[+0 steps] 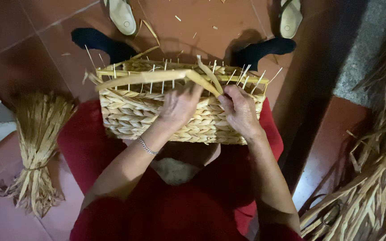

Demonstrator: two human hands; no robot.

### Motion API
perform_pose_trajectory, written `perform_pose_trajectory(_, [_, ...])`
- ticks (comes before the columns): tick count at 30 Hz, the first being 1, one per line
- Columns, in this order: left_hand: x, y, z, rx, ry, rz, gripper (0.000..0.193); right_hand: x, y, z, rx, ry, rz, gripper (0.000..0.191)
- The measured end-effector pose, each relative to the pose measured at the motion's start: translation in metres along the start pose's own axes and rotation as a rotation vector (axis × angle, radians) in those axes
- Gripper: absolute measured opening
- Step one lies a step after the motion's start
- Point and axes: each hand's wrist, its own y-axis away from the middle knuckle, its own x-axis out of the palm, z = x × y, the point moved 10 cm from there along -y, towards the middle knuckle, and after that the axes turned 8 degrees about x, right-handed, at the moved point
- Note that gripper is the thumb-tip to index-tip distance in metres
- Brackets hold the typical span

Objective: The person sits on the floor weaving a water hyacinth basket, threading and tightening woven strips around the rim and between the upright stakes, pulling strips taut by hand and reaching for new strips from bundles beside them.

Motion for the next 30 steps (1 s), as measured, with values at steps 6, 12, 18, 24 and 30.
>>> perform_pose_trajectory(6, [0.043, -0.01, 0.002, -0.169, 0.35, 0.283, 0.012, 0.001, 0.003, 0.004, -0.06, -0.04, -0.001, 0.02])
perform_pose_trajectory(12, [0.018, 0.007, 0.018, -0.28, 0.758, -0.09, 0.011, 0.003, 0.001, -0.014, 0.099, 0.0, -0.005, 0.019])
perform_pose_trajectory(18, [0.009, 0.058, -0.014, -0.177, 0.948, -0.193, 0.004, -0.001, 0.001, 0.024, -0.122, 0.034, -0.123, 0.02])
perform_pose_trajectory(24, [0.006, 0.051, -0.031, 0.108, 0.39, 0.056, 0.017, 0.002, -0.009, 0.039, -0.122, 0.17, 0.007, 0.02])
perform_pose_trajectory(30, [-0.015, 0.046, 0.028, 0.089, -0.127, 0.104, 0.04, 0.005, -0.001, 0.033, -0.166, 0.181, 0.003, 0.009])
